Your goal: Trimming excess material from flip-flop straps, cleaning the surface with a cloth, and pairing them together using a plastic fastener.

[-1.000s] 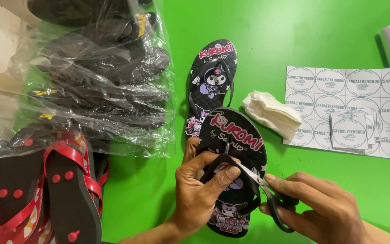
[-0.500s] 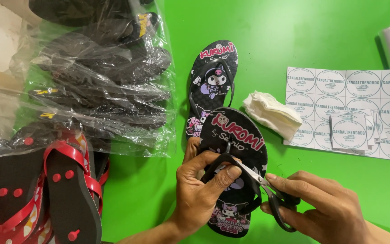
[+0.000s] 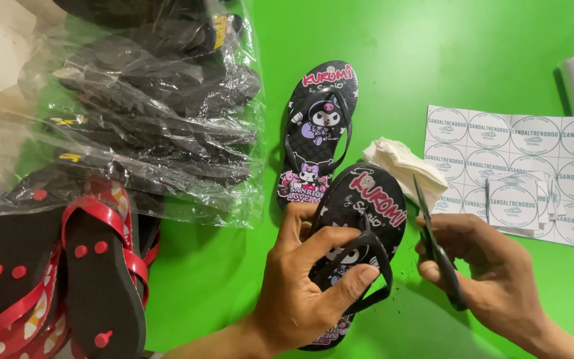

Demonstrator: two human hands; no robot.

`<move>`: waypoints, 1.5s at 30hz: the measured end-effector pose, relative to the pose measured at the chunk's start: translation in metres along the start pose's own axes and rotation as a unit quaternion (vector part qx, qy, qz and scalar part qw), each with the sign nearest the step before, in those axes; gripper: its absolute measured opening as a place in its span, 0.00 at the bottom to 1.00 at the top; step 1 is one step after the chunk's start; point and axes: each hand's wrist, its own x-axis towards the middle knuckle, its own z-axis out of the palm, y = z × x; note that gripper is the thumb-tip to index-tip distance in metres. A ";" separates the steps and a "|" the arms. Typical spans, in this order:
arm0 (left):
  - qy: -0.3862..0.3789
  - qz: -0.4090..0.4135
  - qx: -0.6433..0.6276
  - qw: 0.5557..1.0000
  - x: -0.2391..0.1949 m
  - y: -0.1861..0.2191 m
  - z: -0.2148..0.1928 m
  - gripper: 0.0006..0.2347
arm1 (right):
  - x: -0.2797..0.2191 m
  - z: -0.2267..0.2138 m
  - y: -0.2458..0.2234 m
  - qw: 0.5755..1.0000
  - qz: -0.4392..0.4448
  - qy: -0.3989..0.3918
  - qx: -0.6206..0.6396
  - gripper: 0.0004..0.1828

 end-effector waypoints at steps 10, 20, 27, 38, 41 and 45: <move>-0.091 -0.019 -0.055 0.994 -0.005 0.001 -0.003 0.20 | 0.009 0.011 0.004 0.977 0.138 0.005 0.162 0.25; -0.184 -0.025 -0.123 0.975 -0.003 0.002 -0.013 0.29 | 0.022 -0.001 0.013 0.954 0.136 0.102 0.249 0.26; -0.158 -0.026 -0.124 0.979 -0.004 -0.006 -0.006 0.22 | 0.026 0.000 0.009 0.950 0.106 0.132 0.264 0.21; -0.126 -0.177 -0.176 0.960 -0.002 -0.016 0.007 0.14 | 0.024 -0.007 0.009 0.962 0.090 0.148 0.212 0.26; -0.118 -0.170 -0.194 0.959 -0.001 -0.016 0.007 0.12 | 0.024 -0.007 0.005 0.966 0.093 0.144 0.193 0.23; -0.110 -0.173 -0.189 0.960 -0.003 -0.019 0.008 0.11 | 0.024 -0.007 0.003 0.965 0.097 0.135 0.200 0.23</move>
